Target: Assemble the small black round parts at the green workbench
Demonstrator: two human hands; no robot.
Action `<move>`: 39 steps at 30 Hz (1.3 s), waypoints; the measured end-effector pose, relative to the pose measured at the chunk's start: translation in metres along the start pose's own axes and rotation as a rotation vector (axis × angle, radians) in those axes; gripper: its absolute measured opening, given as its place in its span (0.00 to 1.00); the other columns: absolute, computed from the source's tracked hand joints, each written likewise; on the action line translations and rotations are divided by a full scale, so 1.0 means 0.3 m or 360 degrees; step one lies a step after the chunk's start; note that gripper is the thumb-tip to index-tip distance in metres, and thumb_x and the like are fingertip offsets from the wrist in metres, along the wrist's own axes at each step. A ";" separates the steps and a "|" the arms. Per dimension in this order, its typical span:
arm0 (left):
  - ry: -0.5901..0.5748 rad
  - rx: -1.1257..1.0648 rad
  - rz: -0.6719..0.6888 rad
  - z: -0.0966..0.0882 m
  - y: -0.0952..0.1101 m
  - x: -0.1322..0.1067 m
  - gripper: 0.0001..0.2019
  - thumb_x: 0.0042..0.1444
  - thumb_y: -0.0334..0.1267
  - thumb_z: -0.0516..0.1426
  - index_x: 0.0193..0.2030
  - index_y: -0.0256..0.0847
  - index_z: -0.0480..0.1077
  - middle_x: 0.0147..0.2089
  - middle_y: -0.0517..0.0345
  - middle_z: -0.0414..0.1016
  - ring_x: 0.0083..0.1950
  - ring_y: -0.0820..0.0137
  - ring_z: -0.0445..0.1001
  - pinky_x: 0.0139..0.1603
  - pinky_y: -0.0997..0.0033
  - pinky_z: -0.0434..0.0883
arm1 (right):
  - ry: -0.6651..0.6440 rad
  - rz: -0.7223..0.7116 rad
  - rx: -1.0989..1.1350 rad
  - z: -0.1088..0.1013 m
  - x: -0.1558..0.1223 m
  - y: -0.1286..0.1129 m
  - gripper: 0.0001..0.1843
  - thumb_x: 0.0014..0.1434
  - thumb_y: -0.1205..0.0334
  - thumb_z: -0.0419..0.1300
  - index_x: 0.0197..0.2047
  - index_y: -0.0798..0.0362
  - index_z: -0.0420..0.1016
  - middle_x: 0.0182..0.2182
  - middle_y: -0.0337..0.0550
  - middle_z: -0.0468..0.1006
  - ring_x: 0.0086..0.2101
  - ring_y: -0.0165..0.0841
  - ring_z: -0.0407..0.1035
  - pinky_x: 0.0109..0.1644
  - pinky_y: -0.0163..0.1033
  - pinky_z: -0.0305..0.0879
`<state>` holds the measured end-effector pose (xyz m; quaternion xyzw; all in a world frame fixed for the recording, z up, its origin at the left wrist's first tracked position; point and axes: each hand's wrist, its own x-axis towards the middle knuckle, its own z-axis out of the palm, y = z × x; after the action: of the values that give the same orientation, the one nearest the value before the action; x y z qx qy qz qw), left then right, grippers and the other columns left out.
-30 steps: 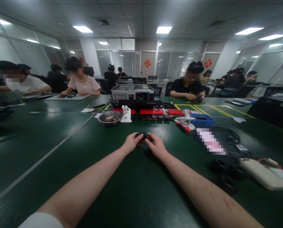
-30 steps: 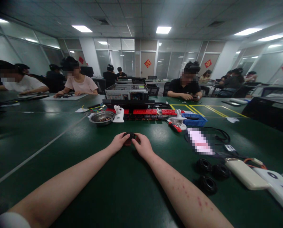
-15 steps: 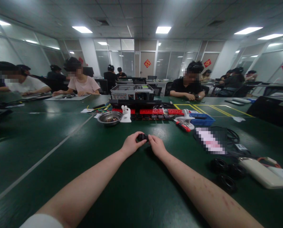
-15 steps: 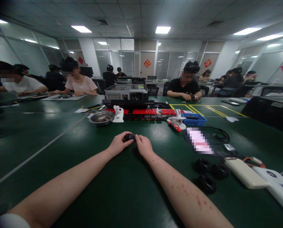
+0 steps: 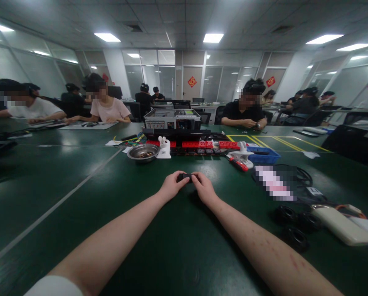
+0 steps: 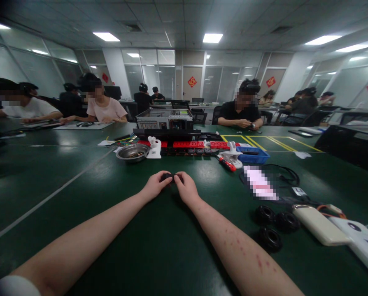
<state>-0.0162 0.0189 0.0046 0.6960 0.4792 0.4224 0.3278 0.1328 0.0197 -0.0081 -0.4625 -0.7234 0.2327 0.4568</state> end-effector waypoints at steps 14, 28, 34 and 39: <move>-0.0009 -0.0103 -0.0056 0.007 -0.018 0.005 0.19 0.46 0.49 0.53 0.40 0.37 0.65 0.34 0.53 0.71 0.33 0.68 0.70 0.32 0.69 0.67 | -0.0051 0.0023 -0.0041 0.001 0.005 0.004 0.12 0.53 0.56 0.50 0.35 0.55 0.67 0.26 0.40 0.69 0.28 0.30 0.62 0.32 0.35 0.57; 0.0109 0.0342 0.0185 0.003 0.012 -0.014 0.16 0.45 0.44 0.54 0.42 0.42 0.65 0.39 0.57 0.70 0.36 0.69 0.69 0.34 0.71 0.66 | 0.0026 0.0215 0.0059 0.000 0.008 0.018 0.22 0.56 0.49 0.40 0.24 0.55 0.65 0.20 0.38 0.66 0.25 0.29 0.61 0.30 0.34 0.55; 0.0077 0.0334 0.0207 0.001 0.011 -0.017 0.17 0.44 0.42 0.55 0.43 0.43 0.65 0.41 0.57 0.70 0.39 0.69 0.69 0.37 0.71 0.66 | -0.0072 0.0217 -0.0128 0.005 0.009 0.022 0.23 0.56 0.49 0.42 0.19 0.54 0.63 0.16 0.36 0.63 0.21 0.28 0.58 0.25 0.33 0.50; 0.0050 0.0096 0.0042 0.004 -0.022 0.003 0.18 0.47 0.48 0.52 0.41 0.38 0.65 0.37 0.54 0.72 0.37 0.67 0.70 0.36 0.70 0.66 | -0.0043 0.0066 -0.0031 0.009 0.007 0.021 0.14 0.54 0.55 0.48 0.34 0.55 0.69 0.27 0.41 0.71 0.28 0.30 0.63 0.31 0.34 0.57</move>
<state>-0.0175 0.0219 -0.0013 0.7052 0.4877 0.4229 0.2934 0.1330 0.0246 -0.0133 -0.4786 -0.7220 0.2412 0.4376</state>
